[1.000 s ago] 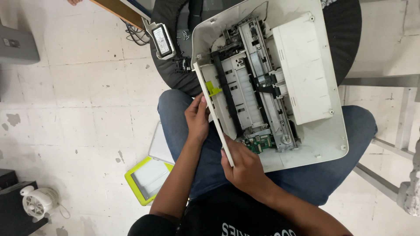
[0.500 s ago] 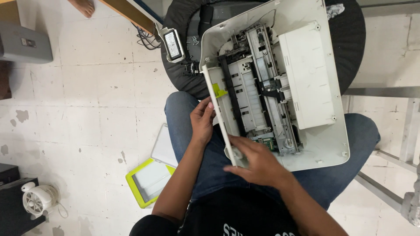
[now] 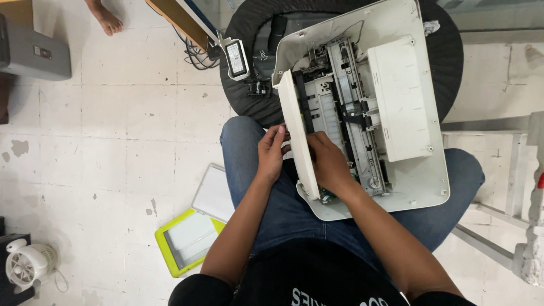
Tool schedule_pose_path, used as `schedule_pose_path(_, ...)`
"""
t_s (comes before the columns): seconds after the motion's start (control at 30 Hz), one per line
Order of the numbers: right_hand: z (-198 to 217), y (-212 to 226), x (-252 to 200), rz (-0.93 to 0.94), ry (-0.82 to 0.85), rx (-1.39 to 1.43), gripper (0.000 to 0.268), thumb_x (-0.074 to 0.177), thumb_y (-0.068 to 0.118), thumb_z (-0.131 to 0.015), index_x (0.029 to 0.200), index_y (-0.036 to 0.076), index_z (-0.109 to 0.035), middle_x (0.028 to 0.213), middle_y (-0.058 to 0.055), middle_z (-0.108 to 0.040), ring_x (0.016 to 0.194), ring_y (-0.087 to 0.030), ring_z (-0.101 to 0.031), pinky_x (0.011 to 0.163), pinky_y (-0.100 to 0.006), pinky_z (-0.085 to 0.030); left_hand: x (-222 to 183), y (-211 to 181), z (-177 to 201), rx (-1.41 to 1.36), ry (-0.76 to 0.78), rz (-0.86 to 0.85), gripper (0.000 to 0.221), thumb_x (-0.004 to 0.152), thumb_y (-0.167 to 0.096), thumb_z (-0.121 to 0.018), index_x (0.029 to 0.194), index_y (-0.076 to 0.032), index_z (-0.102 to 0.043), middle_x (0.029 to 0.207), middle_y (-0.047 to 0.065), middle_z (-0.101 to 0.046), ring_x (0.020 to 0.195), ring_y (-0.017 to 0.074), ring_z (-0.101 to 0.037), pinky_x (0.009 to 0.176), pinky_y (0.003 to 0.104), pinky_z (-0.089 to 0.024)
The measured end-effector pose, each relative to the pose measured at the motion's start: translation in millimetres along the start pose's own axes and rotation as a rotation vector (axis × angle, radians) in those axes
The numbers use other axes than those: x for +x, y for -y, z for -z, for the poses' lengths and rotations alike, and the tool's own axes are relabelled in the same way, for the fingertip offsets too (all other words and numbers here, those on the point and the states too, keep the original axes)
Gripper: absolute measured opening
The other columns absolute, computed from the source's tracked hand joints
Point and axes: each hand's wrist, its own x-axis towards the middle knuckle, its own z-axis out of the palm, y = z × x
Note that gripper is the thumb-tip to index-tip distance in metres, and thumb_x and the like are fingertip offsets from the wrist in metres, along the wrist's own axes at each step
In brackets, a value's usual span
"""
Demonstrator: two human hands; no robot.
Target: The person sits with a disassembled printer on their lap and installs a white plastic side cover. They align the cover with internal rails and clips, press it into place, and adjust the fit. The person then reaches for a yellow-framed tray on the floor.
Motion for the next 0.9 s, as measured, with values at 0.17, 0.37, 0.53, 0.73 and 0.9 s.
schedule_pose_path(0.17,6.5,12.6,0.5,-0.085,0.014,0.056,0.035,0.099,0.016,-0.070,0.132,0.005,-0.066,0.110,-0.016,-0.064,0.104,-0.038,-0.068,0.084,-0.051,-0.060,1.1,8.5,0.5,0.028,0.035,-0.026,0.030,0.109,-0.029,-0.060,0.127,-0.007,-0.068,0.109,0.010,-0.070,0.100,0.0187,-0.067,0.082,0.038,-0.063)
schedule_pose_path(0.37,29.6,37.7,4.0,-0.276,-0.115,0.537,0.043,0.112,0.031,-0.046,0.131,-0.001,-0.067,0.118,-0.024,-0.070,0.106,-0.035,-0.068,0.087,-0.052,-0.059,-2.6,-1.2,-1.4,0.030,0.030,-0.037,0.033,0.108,-0.031,-0.063,0.130,-0.006,-0.068,0.112,0.013,-0.071,0.104,0.0217,-0.067,0.085,0.042,-0.062)
schedule_pose_path(0.53,50.2,111.8,-2.1,-0.154,-0.009,0.210,0.049,0.099,0.019,-0.063,0.138,-0.009,-0.054,0.117,-0.037,-0.068,0.102,-0.050,-0.071,0.075,-0.059,-0.058,-7.0,-8.3,-3.2,-0.035,0.024,0.019,0.037,0.108,-0.033,-0.064,0.128,-0.003,-0.070,0.115,0.015,-0.071,0.106,0.0222,-0.066,0.089,0.043,-0.061)
schedule_pose_path(0.73,58.4,91.7,3.9,-0.148,0.052,0.137,0.031,0.102,0.012,-0.057,0.127,-0.005,-0.064,0.098,-0.029,-0.074,0.090,-0.030,-0.068,0.070,-0.054,-0.055,-10.5,-18.9,-4.3,-0.055,0.033,0.014,0.035,0.106,-0.033,-0.067,0.125,-0.004,-0.073,0.114,0.016,-0.073,0.107,0.0235,-0.067,0.088,0.045,-0.062)
schedule_pose_path(0.9,68.3,83.9,-2.8,-0.205,0.039,0.261,0.029,0.102,0.011,-0.060,0.126,-0.003,-0.066,0.101,-0.023,-0.074,0.094,-0.026,-0.065,0.079,-0.052,-0.056,-11.0,-16.2,-3.6,-0.070,0.042,0.014,0.036,0.106,-0.033,-0.068,0.126,-0.003,-0.072,0.115,0.018,-0.072,0.110,0.0246,-0.066,0.088,0.045,-0.062)
